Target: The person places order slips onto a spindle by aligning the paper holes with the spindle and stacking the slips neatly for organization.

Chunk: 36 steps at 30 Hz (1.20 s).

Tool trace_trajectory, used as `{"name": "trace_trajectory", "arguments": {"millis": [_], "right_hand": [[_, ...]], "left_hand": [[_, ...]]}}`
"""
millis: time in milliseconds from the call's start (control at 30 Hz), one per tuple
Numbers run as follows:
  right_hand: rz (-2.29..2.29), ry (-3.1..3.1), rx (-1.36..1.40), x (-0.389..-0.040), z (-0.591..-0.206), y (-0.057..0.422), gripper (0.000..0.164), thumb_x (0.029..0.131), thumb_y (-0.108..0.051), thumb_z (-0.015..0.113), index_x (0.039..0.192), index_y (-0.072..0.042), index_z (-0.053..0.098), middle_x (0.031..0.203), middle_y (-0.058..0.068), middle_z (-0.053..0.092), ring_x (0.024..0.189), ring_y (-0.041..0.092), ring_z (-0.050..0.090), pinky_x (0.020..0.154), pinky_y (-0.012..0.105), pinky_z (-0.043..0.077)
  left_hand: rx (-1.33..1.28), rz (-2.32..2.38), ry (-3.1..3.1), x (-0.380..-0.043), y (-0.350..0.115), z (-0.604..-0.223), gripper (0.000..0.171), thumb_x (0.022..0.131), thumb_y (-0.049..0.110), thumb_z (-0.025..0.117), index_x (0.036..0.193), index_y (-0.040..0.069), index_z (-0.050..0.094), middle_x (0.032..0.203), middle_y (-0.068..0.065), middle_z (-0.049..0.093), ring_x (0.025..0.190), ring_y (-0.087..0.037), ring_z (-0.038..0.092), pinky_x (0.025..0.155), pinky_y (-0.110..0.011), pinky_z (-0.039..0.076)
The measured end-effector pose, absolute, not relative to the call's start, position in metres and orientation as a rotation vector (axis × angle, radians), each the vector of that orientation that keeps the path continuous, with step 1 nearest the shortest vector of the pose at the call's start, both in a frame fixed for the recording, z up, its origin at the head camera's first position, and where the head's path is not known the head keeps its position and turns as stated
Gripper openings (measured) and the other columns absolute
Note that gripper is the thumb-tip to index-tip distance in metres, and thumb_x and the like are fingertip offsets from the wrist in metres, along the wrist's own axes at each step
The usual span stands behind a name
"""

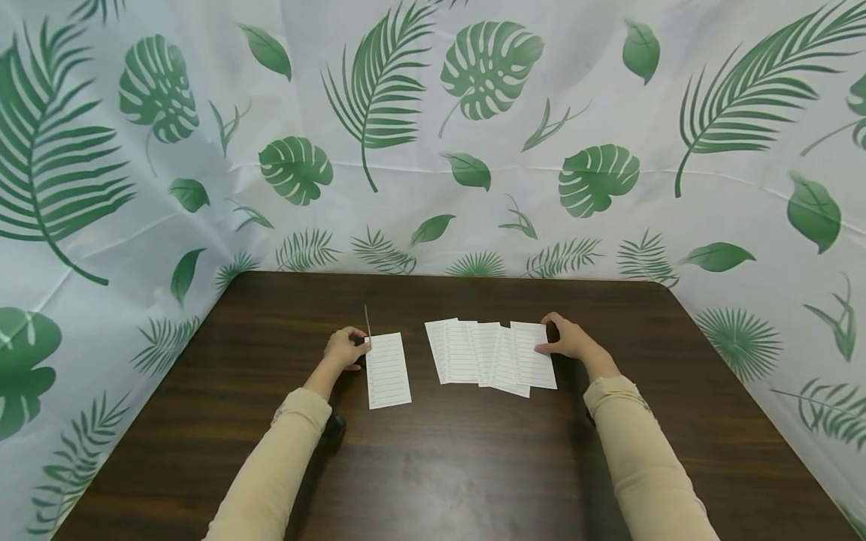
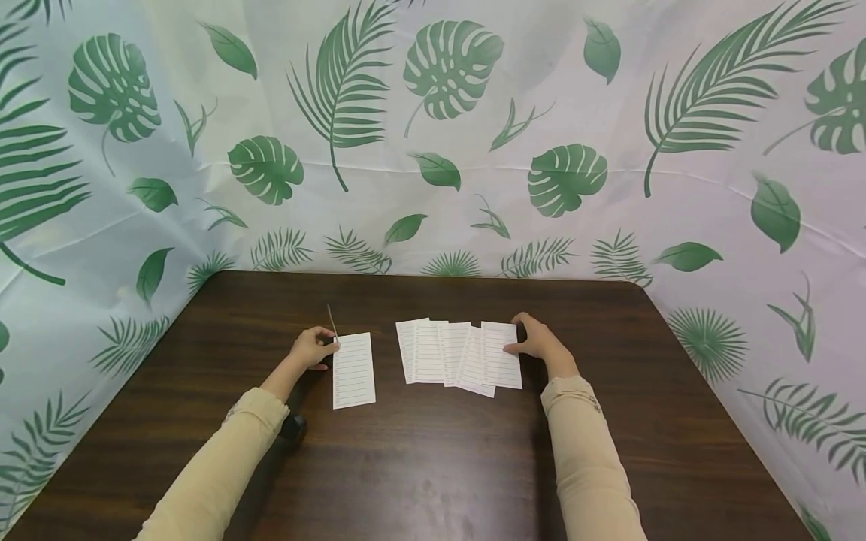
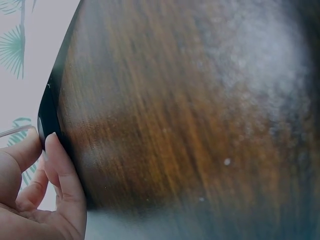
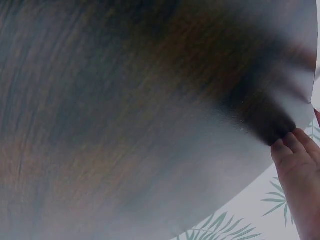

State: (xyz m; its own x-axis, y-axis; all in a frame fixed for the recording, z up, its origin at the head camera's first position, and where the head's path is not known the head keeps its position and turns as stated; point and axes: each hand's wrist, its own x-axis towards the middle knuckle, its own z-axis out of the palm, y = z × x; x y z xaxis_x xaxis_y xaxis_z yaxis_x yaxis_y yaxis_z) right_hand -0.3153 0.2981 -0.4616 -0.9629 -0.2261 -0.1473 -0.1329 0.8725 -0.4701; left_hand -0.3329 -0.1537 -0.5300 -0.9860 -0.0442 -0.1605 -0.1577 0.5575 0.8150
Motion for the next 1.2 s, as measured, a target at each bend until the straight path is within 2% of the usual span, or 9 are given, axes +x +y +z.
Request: {"name": "trace_trajectory", "arguments": {"millis": [167, 233, 333, 433, 600, 800, 900, 1000, 1200], "right_hand": [[-0.802, 2.795, -0.250, -0.323, -0.469, 0.308, 0.064, 0.077, -0.030, 0.078, 0.112, 0.003, 0.036, 0.110, 0.031, 0.050, 0.092, 0.038, 0.048, 0.078, 0.048, 0.045], [-0.840, 2.803, -0.316, -0.331, -0.478, 0.316, 0.062, 0.075, -0.038, 0.079, 0.104, -0.001, 0.038, 0.101, 0.023, 0.050, 0.085, 0.032, 0.045, 0.071, 0.041, 0.041], [-0.829, 2.787, -0.325, -0.333, -0.480, 0.317, 0.059, 0.075, -0.040, 0.078, 0.100, 0.001, 0.045, 0.123, 0.029, 0.048, 0.108, 0.040, 0.047, 0.088, 0.048, 0.046], [-0.811, 2.742, -0.249, -0.325, -0.471, 0.309, 0.060, 0.078, -0.032, 0.077, 0.111, 0.010, 0.050, 0.147, 0.037, 0.019, 0.134, 0.053, 0.020, 0.108, 0.064, 0.027], [-0.817, 2.723, -0.231, -0.316, -0.464, 0.301, 0.060, 0.085, -0.023, 0.071, 0.125, 0.015, 0.047, 0.148, 0.039, 0.004, 0.136, 0.055, 0.006, 0.110, 0.067, 0.019], [-0.884, 2.683, -0.285, -0.314, -0.466, 0.303, 0.064, 0.091, -0.021, 0.063, 0.135, 0.016, 0.035, 0.148, 0.040, -0.004, 0.137, 0.055, -0.003, 0.110, 0.069, 0.010], [-0.886, 2.685, -0.352, -0.315, -0.463, 0.305, 0.058, 0.092, -0.020, 0.061, 0.132, 0.016, 0.040, 0.147, 0.041, 0.002, 0.136, 0.056, 0.002, 0.110, 0.068, 0.012], [-0.879, 2.707, -0.418, -0.316, -0.460, 0.308, 0.048, 0.094, -0.018, 0.058, 0.126, 0.016, 0.046, 0.142, 0.041, 0.025, 0.133, 0.055, 0.022, 0.108, 0.065, 0.024], [-0.887, 2.734, -0.436, -0.319, -0.455, 0.312, 0.041, 0.094, -0.018, 0.057, 0.119, 0.015, 0.052, 0.114, 0.032, 0.058, 0.109, 0.045, 0.051, 0.095, 0.058, 0.043]], "left_hand": [[-0.155, 1.432, 2.693, -0.374, -0.170, -0.590, 0.034, 0.083, 0.031, 0.072, 0.107, 0.011, 0.061, 0.106, -0.026, 0.054, 0.072, -0.030, 0.060, 0.049, -0.030, 0.058], [-0.154, 1.426, 2.699, -0.369, -0.170, -0.586, 0.032, 0.084, 0.027, 0.071, 0.109, 0.011, 0.060, 0.108, -0.025, 0.054, 0.075, -0.030, 0.061, 0.050, -0.030, 0.058], [-0.135, 1.440, 2.686, -0.357, -0.168, -0.569, 0.032, 0.083, 0.029, 0.072, 0.107, 0.010, 0.061, 0.106, -0.025, 0.055, 0.074, -0.029, 0.060, 0.048, -0.030, 0.057], [-0.174, 1.418, 2.632, -0.329, -0.157, -0.526, 0.032, 0.085, 0.026, 0.070, 0.110, 0.008, 0.060, 0.111, -0.023, 0.055, 0.081, -0.029, 0.061, 0.053, -0.031, 0.059], [-0.261, 1.389, 2.607, -0.298, -0.140, -0.476, 0.028, 0.089, 0.014, 0.063, 0.113, 0.000, 0.056, 0.112, -0.027, 0.052, 0.077, -0.026, 0.059, 0.053, -0.025, 0.058], [-0.238, 1.377, 2.621, -0.286, -0.135, -0.463, 0.030, 0.091, 0.013, 0.061, 0.115, -0.002, 0.054, 0.118, -0.029, 0.051, 0.083, -0.027, 0.059, 0.053, -0.020, 0.057], [-0.294, 1.380, 2.595, -0.290, -0.135, -0.466, 0.029, 0.090, 0.012, 0.061, 0.115, -0.001, 0.055, 0.122, -0.029, 0.050, 0.089, -0.030, 0.059, 0.055, -0.024, 0.058], [-0.299, 1.405, 2.585, -0.297, -0.137, -0.475, 0.026, 0.089, 0.014, 0.062, 0.113, 0.004, 0.058, 0.122, -0.025, 0.052, 0.088, -0.029, 0.060, 0.054, -0.027, 0.058], [-0.204, 1.470, 2.597, -0.353, -0.162, -0.557, 0.031, 0.085, 0.026, 0.070, 0.111, 0.011, 0.060, 0.105, -0.019, 0.053, 0.074, -0.027, 0.059, 0.052, -0.032, 0.058]]}}
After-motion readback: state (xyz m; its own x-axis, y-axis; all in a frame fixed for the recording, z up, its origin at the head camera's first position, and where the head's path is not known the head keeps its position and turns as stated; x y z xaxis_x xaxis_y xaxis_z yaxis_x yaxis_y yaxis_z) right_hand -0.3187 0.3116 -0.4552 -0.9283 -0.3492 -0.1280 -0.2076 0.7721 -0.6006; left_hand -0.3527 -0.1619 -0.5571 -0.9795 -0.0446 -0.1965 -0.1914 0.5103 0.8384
